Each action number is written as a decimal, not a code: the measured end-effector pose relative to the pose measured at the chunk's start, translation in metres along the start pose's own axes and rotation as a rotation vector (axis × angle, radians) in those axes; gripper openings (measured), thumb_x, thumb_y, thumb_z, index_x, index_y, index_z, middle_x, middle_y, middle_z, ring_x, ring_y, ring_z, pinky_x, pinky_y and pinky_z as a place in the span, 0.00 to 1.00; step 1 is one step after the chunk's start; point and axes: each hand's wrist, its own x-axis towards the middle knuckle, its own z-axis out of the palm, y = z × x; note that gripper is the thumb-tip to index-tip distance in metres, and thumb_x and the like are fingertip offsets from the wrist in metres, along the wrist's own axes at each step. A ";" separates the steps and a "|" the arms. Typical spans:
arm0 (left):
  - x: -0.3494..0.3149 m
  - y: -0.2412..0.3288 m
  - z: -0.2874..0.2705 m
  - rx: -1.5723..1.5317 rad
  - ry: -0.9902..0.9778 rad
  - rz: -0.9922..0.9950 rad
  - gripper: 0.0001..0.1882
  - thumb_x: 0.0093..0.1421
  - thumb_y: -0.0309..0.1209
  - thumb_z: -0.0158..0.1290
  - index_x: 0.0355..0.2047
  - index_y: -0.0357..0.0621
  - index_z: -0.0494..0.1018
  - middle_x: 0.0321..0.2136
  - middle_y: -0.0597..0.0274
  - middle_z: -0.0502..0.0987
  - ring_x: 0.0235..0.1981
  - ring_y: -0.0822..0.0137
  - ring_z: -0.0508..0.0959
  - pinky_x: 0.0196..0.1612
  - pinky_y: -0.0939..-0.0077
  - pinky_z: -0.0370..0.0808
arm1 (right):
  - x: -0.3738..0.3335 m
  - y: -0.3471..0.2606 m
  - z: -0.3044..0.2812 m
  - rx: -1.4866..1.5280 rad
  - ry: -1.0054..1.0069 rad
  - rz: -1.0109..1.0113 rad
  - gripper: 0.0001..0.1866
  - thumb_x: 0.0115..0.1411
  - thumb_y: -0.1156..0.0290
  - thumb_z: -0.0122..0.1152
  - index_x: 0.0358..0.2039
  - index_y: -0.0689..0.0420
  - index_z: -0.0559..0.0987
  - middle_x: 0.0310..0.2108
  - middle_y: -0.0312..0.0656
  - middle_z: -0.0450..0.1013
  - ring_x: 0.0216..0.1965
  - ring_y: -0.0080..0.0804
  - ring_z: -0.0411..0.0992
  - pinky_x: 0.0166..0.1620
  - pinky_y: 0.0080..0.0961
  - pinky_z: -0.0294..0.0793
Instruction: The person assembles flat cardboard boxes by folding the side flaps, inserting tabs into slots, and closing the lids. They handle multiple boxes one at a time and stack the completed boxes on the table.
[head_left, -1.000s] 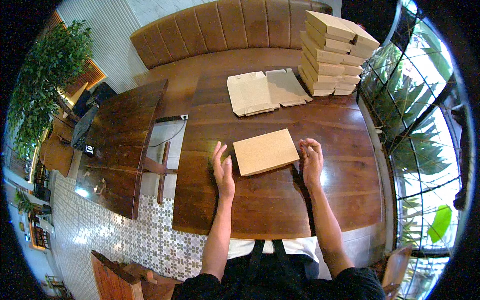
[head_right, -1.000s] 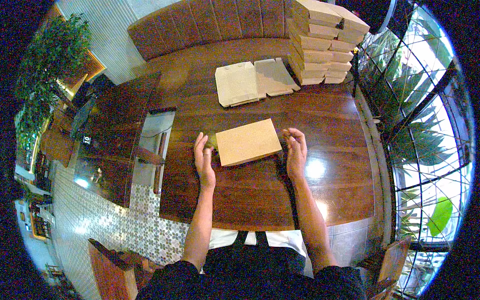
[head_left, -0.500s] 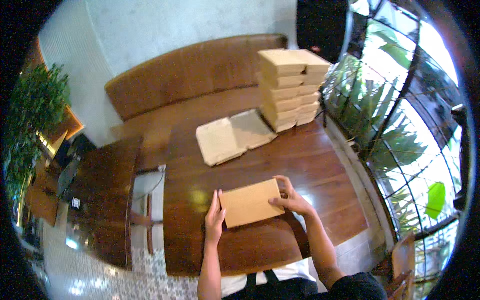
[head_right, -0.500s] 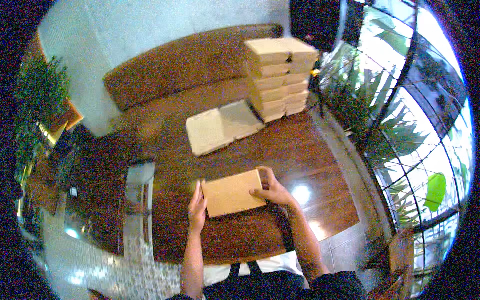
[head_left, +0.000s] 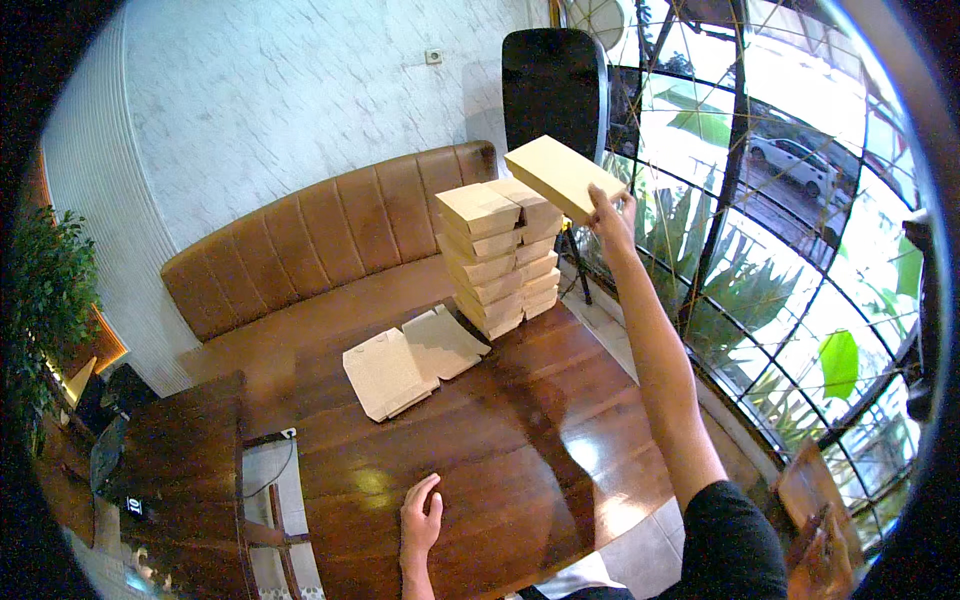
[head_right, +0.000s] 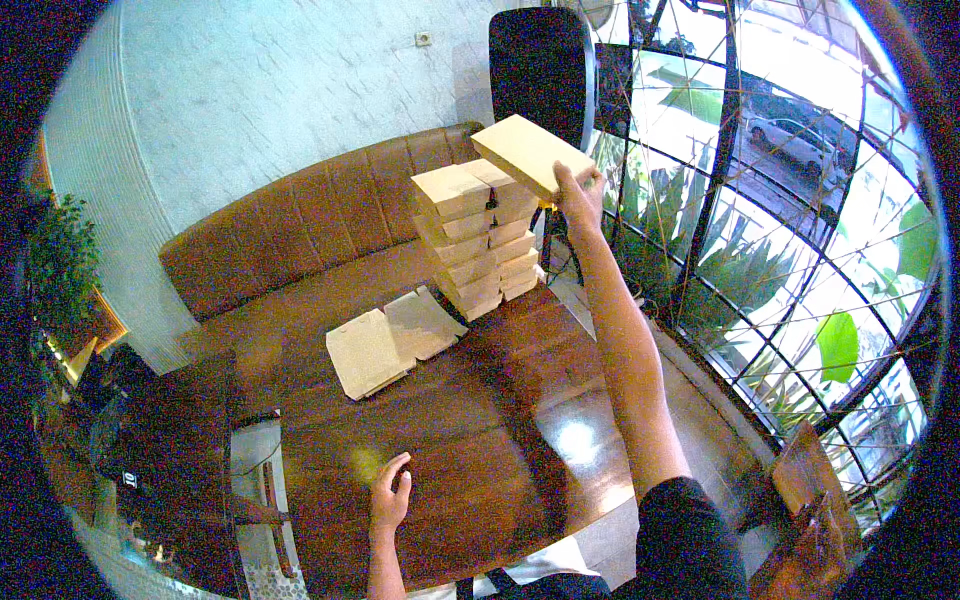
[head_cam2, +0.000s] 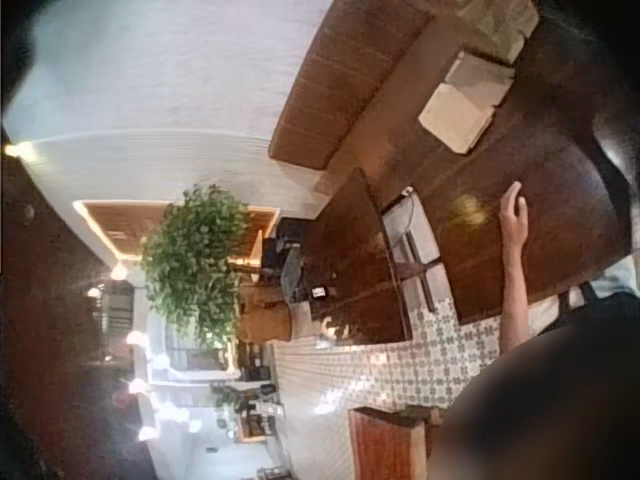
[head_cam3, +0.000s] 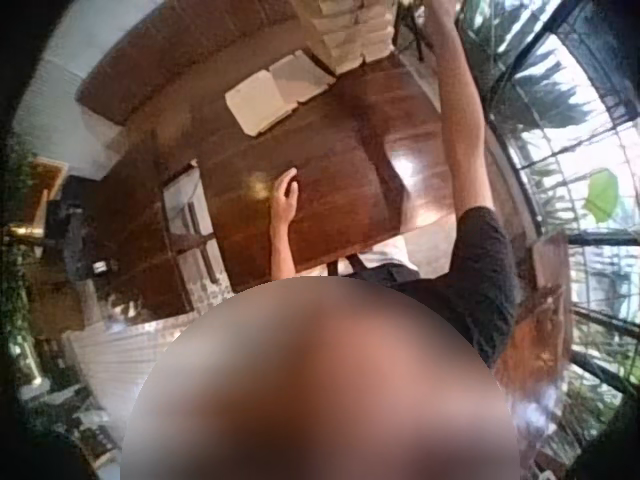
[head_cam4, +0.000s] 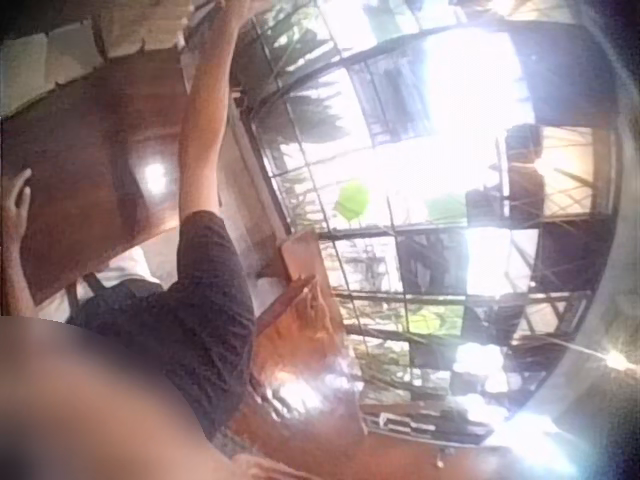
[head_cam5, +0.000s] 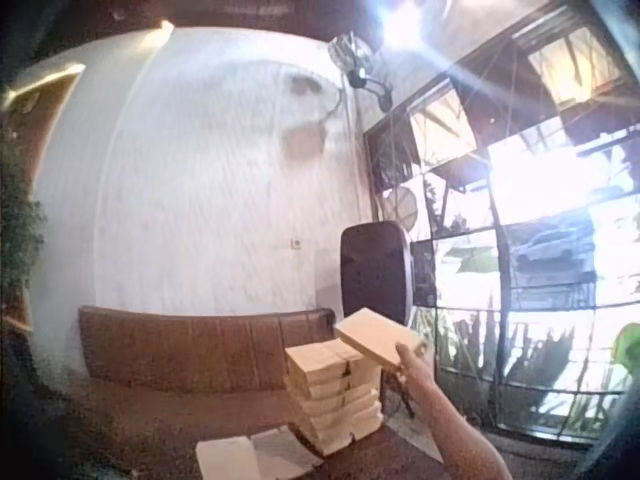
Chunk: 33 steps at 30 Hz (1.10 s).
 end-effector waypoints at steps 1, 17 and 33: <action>0.000 0.001 -0.001 0.000 0.001 0.003 0.17 0.69 0.30 0.52 0.56 0.39 0.78 0.58 0.52 0.79 0.62 0.51 0.75 0.67 0.59 0.69 | 0.020 -0.002 0.014 -0.073 -0.033 -0.009 0.50 0.54 0.48 0.77 0.67 0.59 0.61 0.53 0.53 0.73 0.54 0.41 0.75 0.52 0.36 0.77; 0.003 -0.001 0.001 0.029 0.028 0.060 0.13 0.68 0.30 0.53 0.49 0.40 0.81 0.54 0.53 0.80 0.59 0.50 0.76 0.65 0.57 0.70 | 0.072 0.060 0.102 -0.905 0.045 -0.574 0.62 0.52 0.24 0.63 0.75 0.54 0.57 0.73 0.58 0.54 0.75 0.57 0.51 0.74 0.59 0.46; 0.005 -0.003 0.002 0.027 0.064 0.010 0.15 0.68 0.28 0.54 0.54 0.41 0.78 0.56 0.53 0.79 0.60 0.51 0.76 0.65 0.59 0.71 | -0.156 0.156 0.011 -0.520 -0.212 -0.624 0.32 0.67 0.65 0.67 0.65 0.66 0.67 0.63 0.54 0.65 0.66 0.49 0.62 0.69 0.43 0.59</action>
